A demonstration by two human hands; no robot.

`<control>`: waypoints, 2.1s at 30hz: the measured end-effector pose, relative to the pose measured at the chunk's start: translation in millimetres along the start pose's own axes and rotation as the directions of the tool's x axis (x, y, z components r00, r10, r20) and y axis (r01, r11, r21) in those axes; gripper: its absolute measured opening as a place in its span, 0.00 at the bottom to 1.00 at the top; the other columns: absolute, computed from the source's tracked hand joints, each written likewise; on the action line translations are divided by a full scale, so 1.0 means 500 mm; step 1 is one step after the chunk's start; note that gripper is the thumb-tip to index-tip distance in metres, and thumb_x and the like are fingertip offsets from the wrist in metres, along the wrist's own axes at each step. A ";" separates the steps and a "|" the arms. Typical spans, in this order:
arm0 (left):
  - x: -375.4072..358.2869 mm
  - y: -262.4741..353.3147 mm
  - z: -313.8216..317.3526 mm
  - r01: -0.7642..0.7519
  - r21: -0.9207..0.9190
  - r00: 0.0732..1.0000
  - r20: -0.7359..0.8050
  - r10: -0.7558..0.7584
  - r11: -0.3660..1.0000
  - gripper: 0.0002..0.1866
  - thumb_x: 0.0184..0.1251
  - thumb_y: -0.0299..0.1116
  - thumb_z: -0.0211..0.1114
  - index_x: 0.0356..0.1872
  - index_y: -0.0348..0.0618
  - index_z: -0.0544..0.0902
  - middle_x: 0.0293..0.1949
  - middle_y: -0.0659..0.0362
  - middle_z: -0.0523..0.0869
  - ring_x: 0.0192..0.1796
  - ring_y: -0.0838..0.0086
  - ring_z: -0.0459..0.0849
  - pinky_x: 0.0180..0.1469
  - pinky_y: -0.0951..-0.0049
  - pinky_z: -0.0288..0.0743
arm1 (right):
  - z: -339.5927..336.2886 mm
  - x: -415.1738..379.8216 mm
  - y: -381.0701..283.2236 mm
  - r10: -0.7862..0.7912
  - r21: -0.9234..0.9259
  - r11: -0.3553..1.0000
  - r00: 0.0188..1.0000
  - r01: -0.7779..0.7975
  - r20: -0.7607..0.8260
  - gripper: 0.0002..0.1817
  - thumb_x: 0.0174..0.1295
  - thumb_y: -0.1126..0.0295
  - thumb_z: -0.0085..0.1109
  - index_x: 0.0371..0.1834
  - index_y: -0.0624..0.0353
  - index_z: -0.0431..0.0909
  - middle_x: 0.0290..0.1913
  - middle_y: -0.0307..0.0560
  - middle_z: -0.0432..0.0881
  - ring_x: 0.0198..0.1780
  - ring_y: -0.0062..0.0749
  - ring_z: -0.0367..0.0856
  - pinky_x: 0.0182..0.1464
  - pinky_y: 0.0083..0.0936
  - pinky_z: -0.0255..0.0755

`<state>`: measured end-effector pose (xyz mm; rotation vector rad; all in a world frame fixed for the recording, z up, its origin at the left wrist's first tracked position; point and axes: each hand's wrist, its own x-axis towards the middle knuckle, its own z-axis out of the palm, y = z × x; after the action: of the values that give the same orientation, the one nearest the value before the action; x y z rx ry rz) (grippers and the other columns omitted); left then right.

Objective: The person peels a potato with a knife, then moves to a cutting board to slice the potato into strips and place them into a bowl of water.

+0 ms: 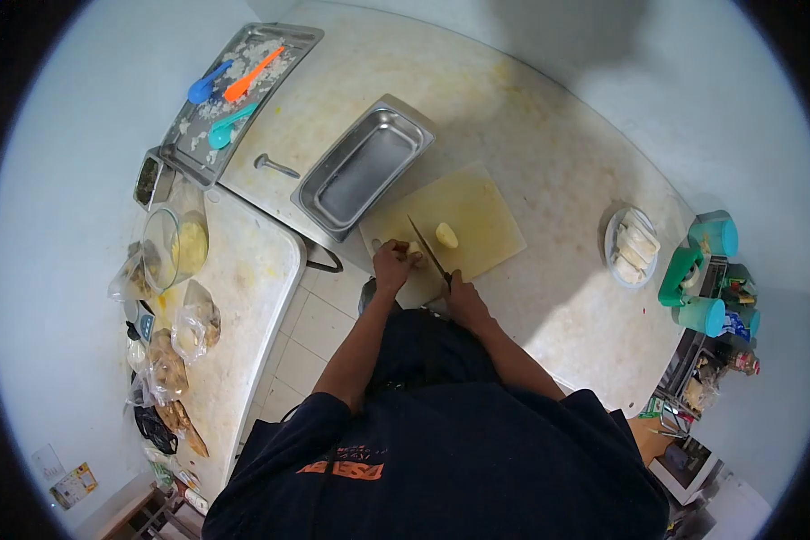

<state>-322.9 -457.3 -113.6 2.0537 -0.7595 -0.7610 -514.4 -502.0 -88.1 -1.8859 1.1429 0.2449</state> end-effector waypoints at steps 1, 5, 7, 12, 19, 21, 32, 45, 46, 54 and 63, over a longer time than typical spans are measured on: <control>-0.003 0.003 -0.001 0.000 0.020 1.000 0.003 0.000 1.000 0.22 0.46 0.39 0.79 0.39 0.35 0.85 0.38 0.48 0.88 0.43 0.58 0.87 0.48 0.63 0.79 | 0.002 0.000 0.003 -0.050 0.007 0.999 0.998 0.051 -0.037 0.23 0.73 0.56 0.44 0.56 0.67 0.58 0.35 0.74 0.79 0.41 0.69 0.81 0.43 0.55 0.75; -0.010 0.020 -0.015 0.013 0.039 1.000 0.017 -0.014 0.999 0.23 0.48 0.40 0.78 0.42 0.35 0.86 0.40 0.48 0.88 0.45 0.59 0.87 0.48 0.64 0.80 | -0.013 -0.006 -0.029 -0.087 -0.012 0.996 0.995 0.087 -0.043 0.22 0.73 0.59 0.44 0.56 0.68 0.57 0.31 0.71 0.80 0.36 0.67 0.82 0.38 0.55 0.76; -0.014 0.011 -0.013 0.028 0.025 0.999 0.019 -0.029 0.999 0.22 0.49 0.40 0.78 0.42 0.36 0.86 0.40 0.48 0.88 0.45 0.59 0.88 0.48 0.64 0.80 | -0.003 -0.012 -0.037 -0.112 0.010 0.993 0.989 0.114 -0.094 0.18 0.72 0.60 0.45 0.51 0.65 0.59 0.29 0.72 0.79 0.35 0.70 0.80 0.37 0.58 0.72; -0.014 0.012 -0.010 0.001 0.026 1.000 0.000 -0.001 1.000 0.22 0.49 0.39 0.77 0.43 0.36 0.86 0.40 0.49 0.88 0.44 0.59 0.88 0.48 0.64 0.80 | 0.012 -0.009 -0.036 -0.207 -0.035 0.978 0.970 0.204 -0.131 0.15 0.72 0.61 0.44 0.49 0.63 0.58 0.28 0.72 0.79 0.33 0.69 0.80 0.34 0.59 0.72; -0.007 0.006 -0.010 -0.023 0.067 1.000 0.004 0.023 0.998 0.21 0.49 0.38 0.77 0.42 0.36 0.86 0.39 0.49 0.89 0.43 0.59 0.88 0.50 0.64 0.79 | 0.012 -0.015 -0.045 -0.192 -0.114 0.977 0.976 0.181 -0.104 0.15 0.73 0.62 0.43 0.49 0.63 0.59 0.31 0.72 0.80 0.34 0.70 0.80 0.35 0.58 0.74; -0.008 0.009 -0.010 -0.005 0.067 1.000 0.000 0.005 0.998 0.21 0.49 0.38 0.77 0.41 0.36 0.86 0.38 0.49 0.89 0.42 0.59 0.88 0.50 0.64 0.79 | 0.013 -0.015 -0.047 -0.185 -0.121 0.977 0.978 0.174 -0.092 0.15 0.73 0.62 0.43 0.50 0.63 0.59 0.32 0.72 0.80 0.34 0.70 0.80 0.35 0.58 0.74; -0.008 0.014 -0.012 0.012 0.018 1.000 0.020 -0.013 1.000 0.20 0.48 0.36 0.77 0.41 0.36 0.86 0.38 0.48 0.89 0.43 0.59 0.88 0.49 0.64 0.79 | 0.028 -0.001 -0.045 -0.032 -0.111 0.994 0.997 0.024 -0.077 0.26 0.72 0.56 0.45 0.61 0.69 0.58 0.30 0.71 0.80 0.34 0.66 0.83 0.35 0.54 0.78; -0.006 0.008 -0.010 -0.021 0.001 1.000 -0.001 0.021 1.000 0.19 0.47 0.36 0.78 0.39 0.36 0.85 0.38 0.48 0.88 0.40 0.60 0.88 0.43 0.64 0.80 | 0.025 0.010 -0.039 0.067 -0.113 0.992 0.998 -0.064 0.019 0.27 0.72 0.56 0.43 0.62 0.69 0.57 0.38 0.73 0.81 0.41 0.68 0.82 0.43 0.55 0.76; -0.003 0.014 -0.009 -0.011 0.005 1.000 -0.001 0.011 1.000 0.19 0.47 0.36 0.78 0.39 0.36 0.85 0.37 0.48 0.88 0.40 0.60 0.88 0.43 0.64 0.80 | 0.030 0.022 -0.029 0.058 -0.104 0.993 0.998 -0.057 0.006 0.27 0.72 0.56 0.43 0.62 0.69 0.56 0.38 0.73 0.81 0.41 0.68 0.82 0.43 0.55 0.76; 0.001 -0.007 -0.007 -0.080 0.049 0.997 -0.013 0.081 0.996 0.22 0.46 0.38 0.79 0.39 0.34 0.85 0.34 0.49 0.88 0.37 0.61 0.88 0.43 0.65 0.81 | 0.035 0.026 -0.017 0.016 -0.033 0.999 0.997 -0.018 -0.078 0.22 0.71 0.54 0.45 0.50 0.66 0.61 0.36 0.75 0.80 0.40 0.71 0.81 0.42 0.58 0.74; 0.005 -0.041 0.002 0.013 -0.072 1.000 0.010 -0.012 0.997 0.23 0.47 0.42 0.78 0.41 0.36 0.87 0.36 0.50 0.89 0.41 0.63 0.88 0.48 0.66 0.80 | 0.046 0.029 0.010 -0.141 0.101 0.981 0.968 0.164 -0.207 0.17 0.72 0.59 0.46 0.47 0.64 0.60 0.30 0.75 0.78 0.36 0.74 0.77 0.38 0.60 0.69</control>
<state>-316.9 -449.6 -131.8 1.9936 -0.7152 -0.7940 -504.0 -494.0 -112.7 -1.9133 1.1103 -0.0980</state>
